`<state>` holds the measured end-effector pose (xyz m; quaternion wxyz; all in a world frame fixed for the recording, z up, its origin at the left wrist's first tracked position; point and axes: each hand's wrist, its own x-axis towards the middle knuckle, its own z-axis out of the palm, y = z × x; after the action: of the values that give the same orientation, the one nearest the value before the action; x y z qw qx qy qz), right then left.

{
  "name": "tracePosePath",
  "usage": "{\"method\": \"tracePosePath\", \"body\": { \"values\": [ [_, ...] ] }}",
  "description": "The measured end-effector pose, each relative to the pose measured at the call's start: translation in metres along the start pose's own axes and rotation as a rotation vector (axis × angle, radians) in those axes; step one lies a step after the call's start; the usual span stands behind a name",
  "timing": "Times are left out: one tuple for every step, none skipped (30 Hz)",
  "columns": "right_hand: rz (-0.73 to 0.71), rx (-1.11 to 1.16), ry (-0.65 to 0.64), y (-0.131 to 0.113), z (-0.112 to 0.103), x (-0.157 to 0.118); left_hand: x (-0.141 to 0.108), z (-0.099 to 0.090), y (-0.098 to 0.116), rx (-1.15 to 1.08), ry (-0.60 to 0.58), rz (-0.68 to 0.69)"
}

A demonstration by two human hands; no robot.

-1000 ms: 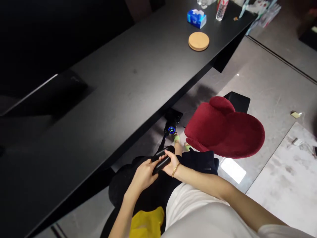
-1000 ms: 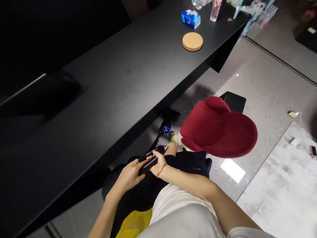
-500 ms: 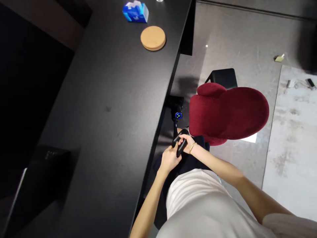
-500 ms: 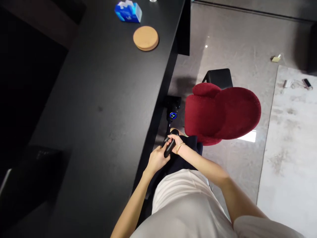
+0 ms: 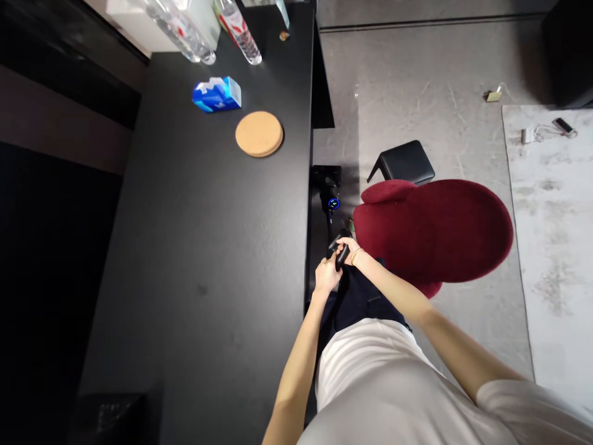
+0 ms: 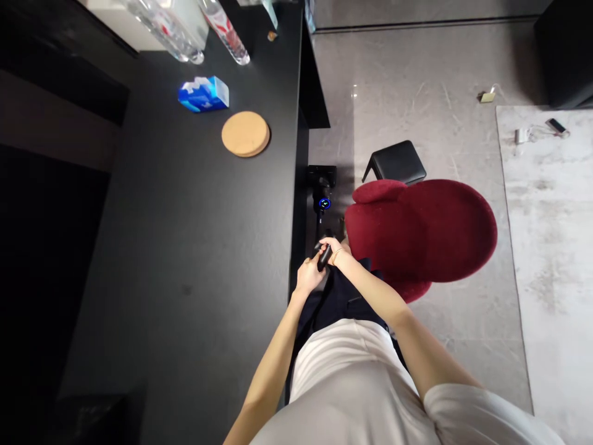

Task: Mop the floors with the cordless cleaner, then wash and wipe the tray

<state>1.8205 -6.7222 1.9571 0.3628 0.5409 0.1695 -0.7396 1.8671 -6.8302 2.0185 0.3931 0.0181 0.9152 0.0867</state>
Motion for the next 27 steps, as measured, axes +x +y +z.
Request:
{"method": "tracePosePath", "body": {
  "values": [
    [-0.004,0.004,0.002,-0.017,0.014,0.011,0.022,-0.012,-0.001,0.001,-0.003,-0.002],
    [-0.008,0.009,0.006,-0.036,0.028,0.021,0.045,-0.025,-0.002,0.003,-0.008,-0.004],
    [-0.009,0.016,0.014,-0.055,0.043,0.032,0.068,-0.037,-0.002,0.005,-0.016,-0.01],
    [-0.01,0.024,0.024,-0.074,0.057,0.043,0.092,-0.051,0.0,0.007,-0.026,-0.016],
    [-0.012,0.034,0.035,-0.095,0.071,0.053,0.116,-0.064,0.002,0.01,-0.035,-0.024],
    [-0.017,0.047,0.049,-0.115,0.084,0.063,0.139,-0.077,0.005,0.012,-0.044,-0.031],
    [-0.023,0.059,0.061,-0.136,0.095,0.072,0.162,-0.089,0.008,0.014,-0.05,-0.037],
    [-0.031,0.071,0.072,-0.156,0.106,0.082,0.184,-0.101,0.012,0.015,-0.052,-0.041],
    [-0.038,0.08,0.082,-0.175,0.116,0.09,0.206,-0.112,0.016,0.016,-0.051,-0.041],
    [-0.045,0.086,0.092,-0.193,0.125,0.098,0.225,-0.122,0.02,0.015,-0.047,-0.034],
    [-0.052,0.088,0.1,-0.209,0.133,0.106,0.243,-0.132,0.023,0.012,-0.045,-0.023],
    [-0.059,0.087,0.108,-0.224,0.14,0.112,0.259,-0.14,0.026,0.009,-0.044,-0.013],
    [-0.065,0.082,0.116,-0.237,0.146,0.117,0.273,-0.147,0.028,0.006,-0.046,-0.009],
    [-0.07,0.073,0.123,-0.247,0.152,0.121,0.284,-0.154,0.03,0.004,-0.049,-0.011],
    [-0.075,0.06,0.129,-0.256,0.157,0.124,0.293,-0.159,0.032,0.001,-0.053,-0.018],
    [-0.081,0.045,0.135,-0.263,0.161,0.126,0.299,-0.163,0.033,-0.004,-0.057,-0.023],
    [-0.084,0.028,0.141,-0.268,0.163,0.126,0.302,-0.165,0.034,-0.011,-0.065,-0.025],
    [-0.089,0.008,0.148,-0.271,0.164,0.126,0.304,-0.166,0.036,-0.022,-0.075,-0.021],
    [-0.095,-0.016,0.157,-0.272,0.164,0.124,0.303,-0.166,0.038,-0.039,-0.085,-0.016],
    [-0.1,-0.041,0.17,-0.272,0.162,0.12,0.301,-0.165,0.04,-0.062,-0.097,-0.014],
    [-0.101,-0.059,0.185,-0.271,0.159,0.116,0.297,-0.162,0.043,-0.092,-0.109,-0.015],
    [-0.099,-0.082,0.201,-0.27,0.154,0.11,0.292,-0.159,0.045,-0.133,-0.124,-0.017],
    [-0.097,-0.126,0.219,-0.267,0.149,0.103,0.285,-0.154,0.048,-0.187,-0.141,-0.016],
    [-0.102,-0.202,0.237,-0.265,0.143,0.095,0.278,-0.148,0.051,-0.258,-0.162,-0.009],
    [-0.114,-0.312,0.255,-0.263,0.137,0.086,0.271,-0.142,0.054,-0.347,-0.193,-0.001],
    [-0.134,-0.456,0.267,-0.262,0.131,0.077,0.264,-0.136,0.057,-0.462,-0.234,0.003],
    [-0.156,-0.622,0.272,-0.262,0.125,0.067,0.257,-0.13,0.062,-0.589,-0.286,0.004]
  ]
}}
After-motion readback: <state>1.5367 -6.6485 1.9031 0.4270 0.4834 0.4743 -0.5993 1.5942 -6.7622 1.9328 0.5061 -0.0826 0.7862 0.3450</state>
